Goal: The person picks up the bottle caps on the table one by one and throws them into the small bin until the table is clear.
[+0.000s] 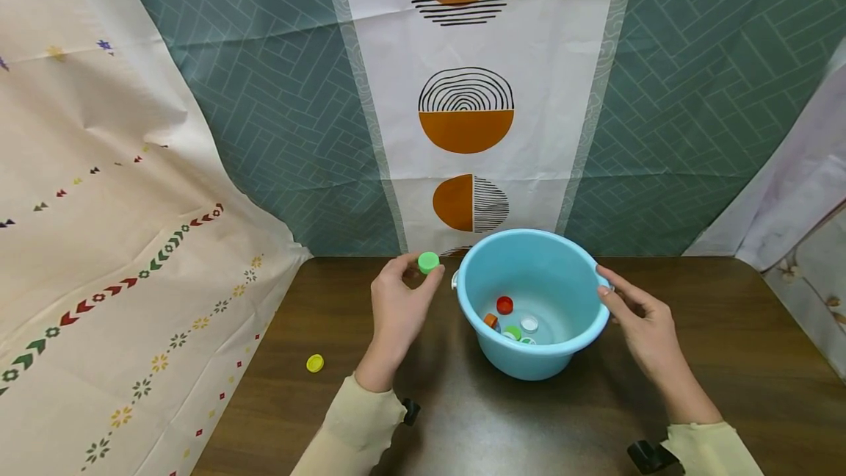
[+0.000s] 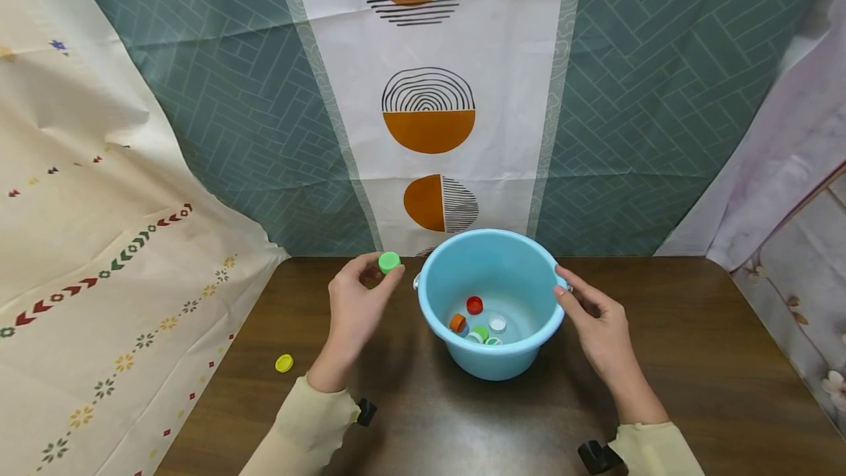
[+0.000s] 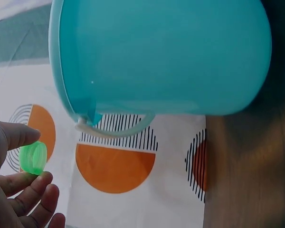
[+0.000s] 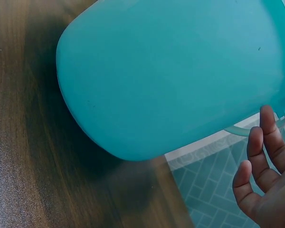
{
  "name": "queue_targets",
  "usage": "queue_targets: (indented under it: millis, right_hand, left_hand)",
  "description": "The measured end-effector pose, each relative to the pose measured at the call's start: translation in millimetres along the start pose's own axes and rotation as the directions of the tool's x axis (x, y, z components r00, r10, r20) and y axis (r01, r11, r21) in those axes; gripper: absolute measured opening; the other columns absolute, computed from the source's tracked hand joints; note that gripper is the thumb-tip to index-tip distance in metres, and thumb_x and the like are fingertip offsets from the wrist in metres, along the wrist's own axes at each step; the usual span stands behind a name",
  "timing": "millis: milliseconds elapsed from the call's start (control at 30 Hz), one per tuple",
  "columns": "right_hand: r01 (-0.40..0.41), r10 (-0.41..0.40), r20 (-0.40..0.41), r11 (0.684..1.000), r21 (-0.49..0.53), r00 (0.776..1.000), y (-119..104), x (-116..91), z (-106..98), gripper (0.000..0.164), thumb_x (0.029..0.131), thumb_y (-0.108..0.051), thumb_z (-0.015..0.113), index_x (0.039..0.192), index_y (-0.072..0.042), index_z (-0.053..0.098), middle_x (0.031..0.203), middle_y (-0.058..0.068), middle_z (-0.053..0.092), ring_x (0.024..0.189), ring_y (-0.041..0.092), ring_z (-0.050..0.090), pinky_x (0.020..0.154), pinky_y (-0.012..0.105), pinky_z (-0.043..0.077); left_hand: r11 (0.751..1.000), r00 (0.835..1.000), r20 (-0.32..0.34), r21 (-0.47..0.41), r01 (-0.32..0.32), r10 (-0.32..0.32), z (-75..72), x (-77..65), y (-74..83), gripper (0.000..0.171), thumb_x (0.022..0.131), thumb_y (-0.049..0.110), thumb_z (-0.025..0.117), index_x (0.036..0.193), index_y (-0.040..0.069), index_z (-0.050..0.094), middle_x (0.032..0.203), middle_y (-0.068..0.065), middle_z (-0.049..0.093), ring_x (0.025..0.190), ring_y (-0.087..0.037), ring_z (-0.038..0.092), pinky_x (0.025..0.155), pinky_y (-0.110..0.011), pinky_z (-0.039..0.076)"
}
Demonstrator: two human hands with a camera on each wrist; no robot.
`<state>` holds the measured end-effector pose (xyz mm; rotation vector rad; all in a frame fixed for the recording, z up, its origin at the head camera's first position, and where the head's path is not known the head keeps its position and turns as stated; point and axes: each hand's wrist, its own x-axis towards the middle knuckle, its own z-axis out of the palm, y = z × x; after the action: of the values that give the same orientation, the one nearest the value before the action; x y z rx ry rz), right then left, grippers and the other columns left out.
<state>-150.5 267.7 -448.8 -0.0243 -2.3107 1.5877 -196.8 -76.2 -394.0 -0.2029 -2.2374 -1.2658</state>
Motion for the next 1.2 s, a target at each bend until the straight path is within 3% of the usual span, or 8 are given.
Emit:
queue_targets:
  millis: [167,467,1200]
  right_hand:
    - [-0.012,0.012,-0.005,1.000,0.000,1.000,-1,0,-1,0.043,0.098,-0.034,0.060,0.139,-0.021,0.058,0.125,-0.010,0.063,0.096,0.007,0.059,0.071,0.021,0.053]
    - [-0.015,0.015,-0.003,1.000,0.010,1.000,-2,1,-1,0.042,0.098,-0.034,0.060,0.139,-0.022,0.058,0.123,-0.014,0.062,0.096,0.007,0.059,0.071,0.020,0.053]
    - [-0.018,0.018,-0.004,1.000,0.007,1.000,-1,0,-1,0.042,0.098,-0.034,0.060,0.139,-0.022,0.058,0.129,-0.008,0.061,0.099,0.007,0.058,0.072,0.020,0.053]
  left_hand:
    - [1.000,1.000,0.019,-0.012,-0.007,0.008,6.2,0.6,7.6,0.022,0.082,0.033,0.079,0.098,0.018,0.073,0.088,0.008,0.064,0.085,-0.022,0.059,0.072,-0.035,0.048]
    - [1.000,0.999,0.048,-0.015,-0.006,0.007,13.9,0.8,14.0,0.023,0.083,0.034,0.077,0.101,0.019,0.073,0.089,0.009,0.063,0.085,-0.012,0.056,0.070,-0.033,0.049]
    - [0.996,0.992,0.100,-0.053,-0.071,0.076,38.4,5.0,39.8,0.024,0.083,0.031,0.079,0.102,0.015,0.073,0.090,0.005,0.064,0.083,-0.020,0.061,0.069,-0.033,0.054]
